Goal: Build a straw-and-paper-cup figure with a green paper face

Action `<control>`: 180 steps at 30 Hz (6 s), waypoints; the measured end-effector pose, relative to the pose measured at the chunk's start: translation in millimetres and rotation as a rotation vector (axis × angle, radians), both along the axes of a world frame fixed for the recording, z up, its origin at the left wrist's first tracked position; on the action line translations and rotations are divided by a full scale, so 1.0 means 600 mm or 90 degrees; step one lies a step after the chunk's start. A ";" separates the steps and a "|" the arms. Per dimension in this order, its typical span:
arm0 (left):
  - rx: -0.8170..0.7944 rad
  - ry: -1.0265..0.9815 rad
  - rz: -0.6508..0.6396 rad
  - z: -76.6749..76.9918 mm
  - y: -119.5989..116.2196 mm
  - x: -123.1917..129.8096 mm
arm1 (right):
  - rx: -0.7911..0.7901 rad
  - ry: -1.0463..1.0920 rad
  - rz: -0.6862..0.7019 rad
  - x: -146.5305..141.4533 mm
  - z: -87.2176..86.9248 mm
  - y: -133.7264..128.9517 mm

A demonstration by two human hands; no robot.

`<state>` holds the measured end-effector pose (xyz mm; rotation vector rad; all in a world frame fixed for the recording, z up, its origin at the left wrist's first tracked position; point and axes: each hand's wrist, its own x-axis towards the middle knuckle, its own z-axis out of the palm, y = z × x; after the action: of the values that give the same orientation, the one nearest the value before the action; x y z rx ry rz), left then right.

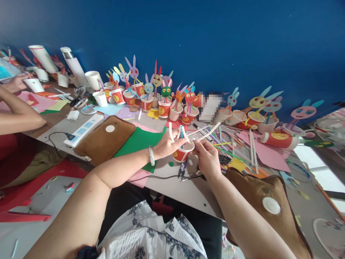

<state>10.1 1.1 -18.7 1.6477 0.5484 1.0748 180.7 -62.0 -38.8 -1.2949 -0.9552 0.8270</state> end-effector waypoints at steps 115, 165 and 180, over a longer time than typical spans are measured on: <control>-0.126 -0.050 -0.047 0.027 0.003 -0.004 | 0.029 -0.240 0.156 0.004 0.029 -0.019; 0.230 -0.006 -0.029 0.032 -0.032 -0.009 | 0.186 -0.458 -0.015 -0.018 0.041 -0.060; 0.312 -0.023 0.034 0.023 -0.049 -0.004 | 0.228 -0.525 -0.023 -0.025 0.061 -0.071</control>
<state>7.8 -28.1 -5.2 2.0384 0.3189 1.3501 165.8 -104.7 -2.3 -1.3332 -1.6302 0.0396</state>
